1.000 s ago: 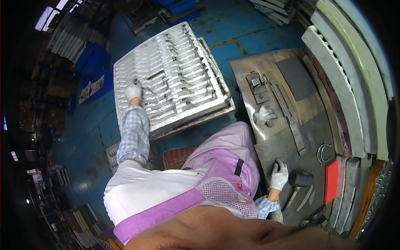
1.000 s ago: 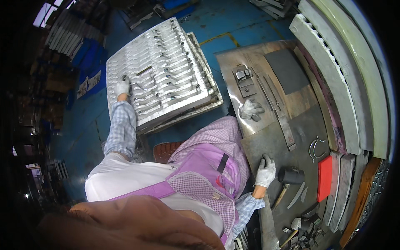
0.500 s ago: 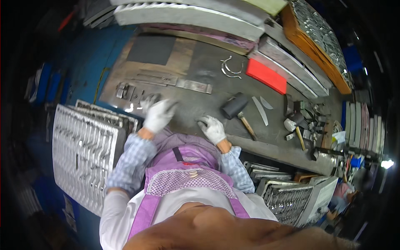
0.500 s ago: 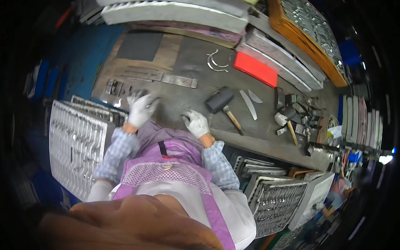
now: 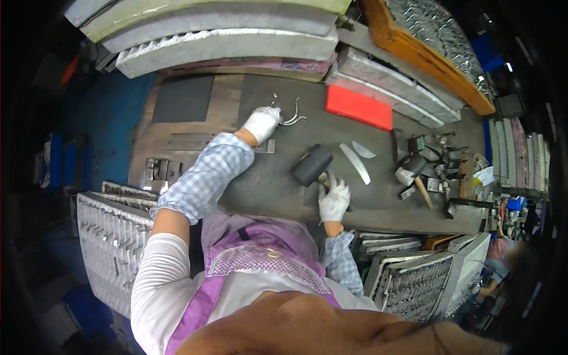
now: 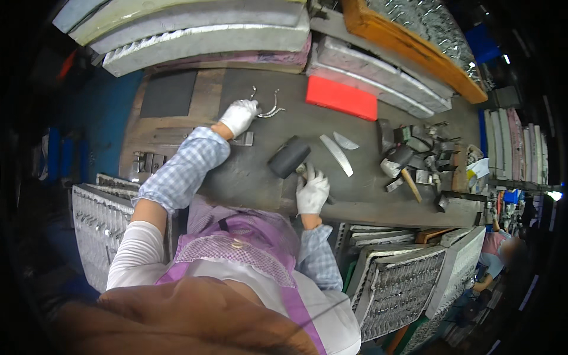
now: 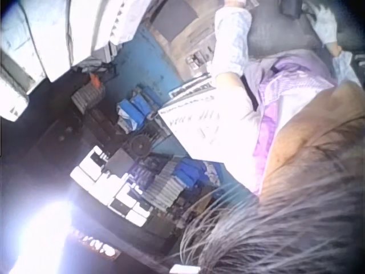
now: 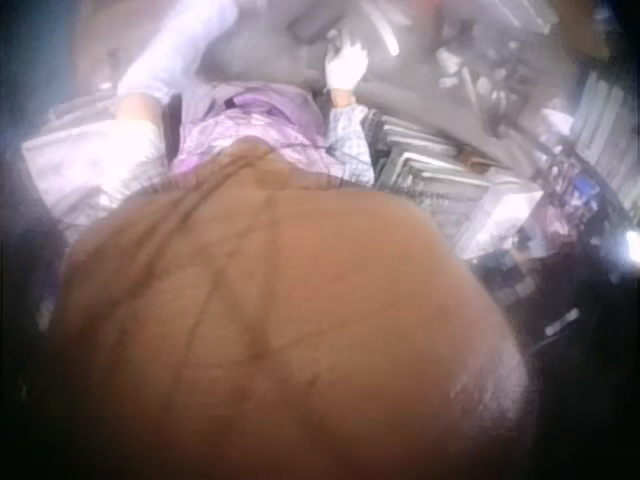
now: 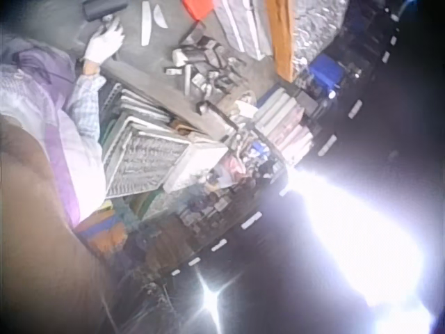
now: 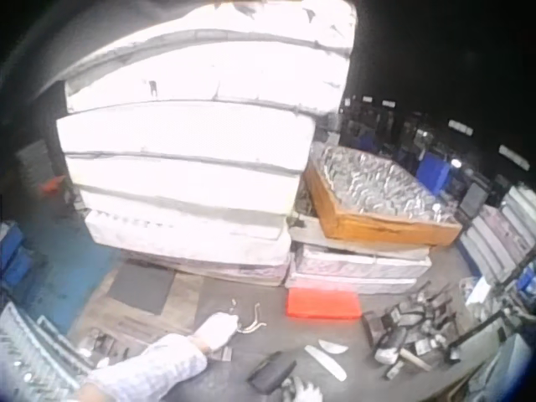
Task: The person fits curved metal handle components into a jig by striking them with a rubber mallet, then organizes the assembled components in a tray.
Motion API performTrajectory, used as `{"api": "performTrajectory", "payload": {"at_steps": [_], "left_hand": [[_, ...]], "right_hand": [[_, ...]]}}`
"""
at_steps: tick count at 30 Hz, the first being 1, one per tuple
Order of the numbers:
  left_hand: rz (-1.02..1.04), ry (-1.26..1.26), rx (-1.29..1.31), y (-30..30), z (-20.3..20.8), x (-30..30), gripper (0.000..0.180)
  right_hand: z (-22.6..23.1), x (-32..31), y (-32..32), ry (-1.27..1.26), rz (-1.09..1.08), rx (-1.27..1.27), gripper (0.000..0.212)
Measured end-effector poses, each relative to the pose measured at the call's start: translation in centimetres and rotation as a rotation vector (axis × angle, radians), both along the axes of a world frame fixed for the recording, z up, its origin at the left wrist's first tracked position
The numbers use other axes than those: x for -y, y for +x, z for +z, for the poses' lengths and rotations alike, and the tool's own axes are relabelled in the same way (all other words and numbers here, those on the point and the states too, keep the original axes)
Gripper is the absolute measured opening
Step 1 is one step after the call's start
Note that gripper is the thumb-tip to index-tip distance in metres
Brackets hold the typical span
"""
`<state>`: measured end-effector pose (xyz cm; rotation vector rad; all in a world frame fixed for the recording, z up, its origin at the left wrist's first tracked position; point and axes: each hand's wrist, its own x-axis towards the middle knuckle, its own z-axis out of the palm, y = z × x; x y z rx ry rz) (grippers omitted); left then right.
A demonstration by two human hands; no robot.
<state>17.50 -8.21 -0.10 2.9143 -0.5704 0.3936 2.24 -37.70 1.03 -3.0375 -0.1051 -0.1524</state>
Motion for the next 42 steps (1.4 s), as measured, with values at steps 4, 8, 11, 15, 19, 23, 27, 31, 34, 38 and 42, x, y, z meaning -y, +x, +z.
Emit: {"api": "performTrajectory", "payload": {"at_steps": [4, 8, 11, 15, 19, 23, 27, 31, 34, 38, 42], "left_hand": [[-0.028, -0.051, -0.017, -3.1, 2.8, -4.8, 0.013], [0.159, -0.364, 0.145, -7.6, 9.6, -6.0, 0.024], [0.155, -0.211, -0.024, -13.5, 10.4, -4.5, 0.027], [0.084, -0.506, -0.245, -18.4, 5.0, -3.6, 0.026], [0.318, -0.548, -0.051, -18.1, 5.6, -3.5, 0.024], [0.265, -0.231, -0.122, -17.0, 0.4, -5.5, 0.022], [0.209, -0.094, -0.124, -16.9, 2.8, -5.0, 0.014], [0.093, -0.786, -0.203, -17.4, 0.9, -6.7, 0.017], [0.236, -1.175, -0.476, -19.8, 0.6, -7.7, 0.023], [0.080, -1.411, -0.505, -19.9, -1.1, -8.0, 0.026], [0.133, -1.011, -0.351, -19.7, -1.0, -7.6, 0.022]], "right_hand": [[4.3, -3.1, 0.5, 0.504, -0.189, -0.307, 0.039], [1.1, -3.2, -2.8, 0.952, -0.260, -0.582, 0.038], [-0.6, -4.1, -4.9, 1.061, -0.221, -0.415, 0.027], [-3.1, -3.1, -5.2, 0.945, -0.149, -0.368, 0.023], [-3.2, -2.7, -5.1, 0.845, -0.135, -0.454, 0.024], [-3.2, -2.8, -5.2, 0.813, -0.165, -0.487, 0.028], [-4.0, -2.4, -5.3, 0.782, -0.161, -0.495, 0.029], [-1.4, -3.7, -3.6, 0.698, -0.124, -0.531, 0.024], [7.6, -7.4, -2.1, 0.957, -0.273, -0.718, 0.025], [6.4, -5.7, -3.3, 0.755, 0.407, -0.300, 0.036], [5.9, -7.4, -3.1, 1.004, 0.370, -0.328, 0.047]]}}
